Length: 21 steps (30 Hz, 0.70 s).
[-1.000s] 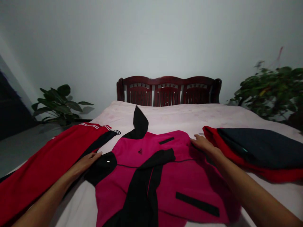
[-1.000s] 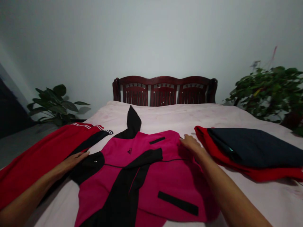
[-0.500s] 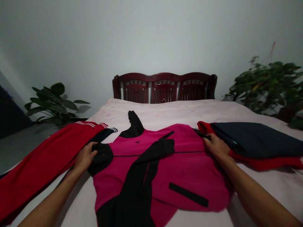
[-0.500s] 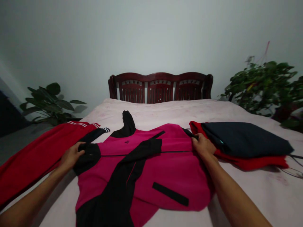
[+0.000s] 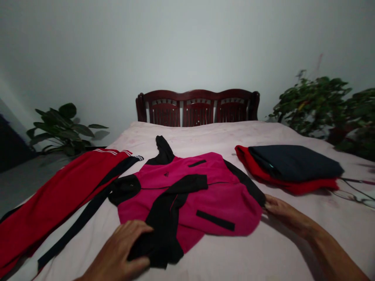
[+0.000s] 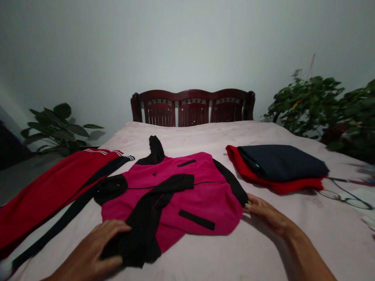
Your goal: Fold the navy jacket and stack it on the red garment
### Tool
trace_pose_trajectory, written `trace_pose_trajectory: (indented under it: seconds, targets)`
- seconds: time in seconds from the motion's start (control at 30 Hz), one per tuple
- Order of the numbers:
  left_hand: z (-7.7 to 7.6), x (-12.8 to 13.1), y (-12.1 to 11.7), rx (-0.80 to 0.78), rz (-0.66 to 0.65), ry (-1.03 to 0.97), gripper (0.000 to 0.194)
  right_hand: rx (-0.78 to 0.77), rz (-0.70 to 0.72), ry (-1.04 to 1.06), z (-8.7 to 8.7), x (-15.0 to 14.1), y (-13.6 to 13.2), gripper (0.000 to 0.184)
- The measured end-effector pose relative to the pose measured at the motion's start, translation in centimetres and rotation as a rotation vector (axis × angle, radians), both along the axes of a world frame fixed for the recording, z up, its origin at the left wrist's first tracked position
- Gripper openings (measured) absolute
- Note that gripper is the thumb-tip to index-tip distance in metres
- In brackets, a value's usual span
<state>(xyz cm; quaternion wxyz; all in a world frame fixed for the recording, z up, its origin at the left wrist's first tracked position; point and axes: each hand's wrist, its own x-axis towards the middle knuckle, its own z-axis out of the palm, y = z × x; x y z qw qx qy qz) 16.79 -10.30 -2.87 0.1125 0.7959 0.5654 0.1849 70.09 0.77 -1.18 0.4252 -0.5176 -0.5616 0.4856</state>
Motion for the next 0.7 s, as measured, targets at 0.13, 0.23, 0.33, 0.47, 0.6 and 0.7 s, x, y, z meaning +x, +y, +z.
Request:
trace_pose_trajectory:
  seconds: [0.13,0.23,0.33,0.47,0.6,0.7]
  targets:
    - [-2.9,2.8,-2.2,0.233,-0.134,0.170,0.067,-0.127,0.200,0.093,0.3,-1.8,-1.6,0.059]
    - [-2.6,2.6,-0.8,0.253,-0.109,0.091,0.037,-0.128,0.081,0.047,0.4,-3.3,-1.0,0.045]
    - [0.3,0.6,0.9,0.150,0.021,-0.151,0.025,0.050,-0.169,0.040,1.8,-3.6,0.7,0.046]
    - [4.6,-3.0,1.7,-0.011,0.225,-0.402,0.041,0.197,-0.430,-0.040,3.9,-1.5,2.5,0.046]
    - [5.4,-3.3,0.0,-0.223,0.088,-0.321,0.034,0.045,-0.330,-0.522,2.1,1.3,2.1,0.033]
    - [4.8,-1.9,-2.2,-0.371,-0.133,-0.179,0.022,-0.118,-0.231,-0.939,0.0,2.4,0.8,0.021]
